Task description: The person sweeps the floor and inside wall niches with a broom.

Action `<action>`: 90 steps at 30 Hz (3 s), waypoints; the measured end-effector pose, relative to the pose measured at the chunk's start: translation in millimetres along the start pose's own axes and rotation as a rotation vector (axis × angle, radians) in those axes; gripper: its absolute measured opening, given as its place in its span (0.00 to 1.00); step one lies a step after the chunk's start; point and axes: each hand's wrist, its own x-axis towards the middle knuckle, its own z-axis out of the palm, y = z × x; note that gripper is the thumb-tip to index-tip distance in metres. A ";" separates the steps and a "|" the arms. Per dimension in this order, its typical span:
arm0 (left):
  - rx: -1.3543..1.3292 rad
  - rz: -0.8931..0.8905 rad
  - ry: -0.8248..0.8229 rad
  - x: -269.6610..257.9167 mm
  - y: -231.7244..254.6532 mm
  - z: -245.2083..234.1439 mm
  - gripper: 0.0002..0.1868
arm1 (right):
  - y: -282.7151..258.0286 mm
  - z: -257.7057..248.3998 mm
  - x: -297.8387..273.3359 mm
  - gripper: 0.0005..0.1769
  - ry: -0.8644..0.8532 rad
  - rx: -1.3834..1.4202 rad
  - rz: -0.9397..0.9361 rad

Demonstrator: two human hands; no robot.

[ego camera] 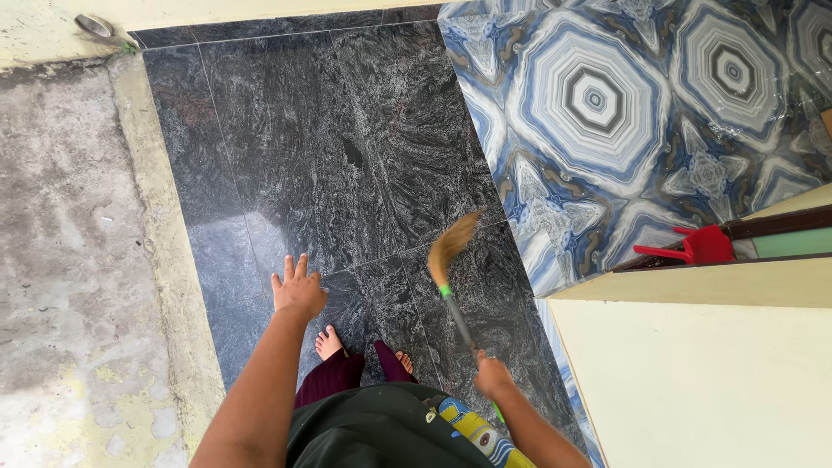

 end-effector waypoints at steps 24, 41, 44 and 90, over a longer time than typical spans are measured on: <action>-0.008 -0.102 0.006 32.1 -81.4 -31.4 0.25 | -70.3 -96.3 61.2 0.44 0.337 -0.106 -0.109; -0.073 -0.193 0.000 99.3 -73.6 -66.5 0.25 | -142.6 -153.0 155.2 0.46 -0.020 -0.082 -0.379; -0.085 -0.186 -0.013 123.3 -53.1 -77.4 0.26 | -168.8 -169.7 160.1 0.45 -0.048 -0.181 -0.573; -0.169 -0.200 -0.003 273.4 -40.1 -207.9 0.28 | -309.4 -347.5 272.8 0.47 -0.082 -0.167 -0.766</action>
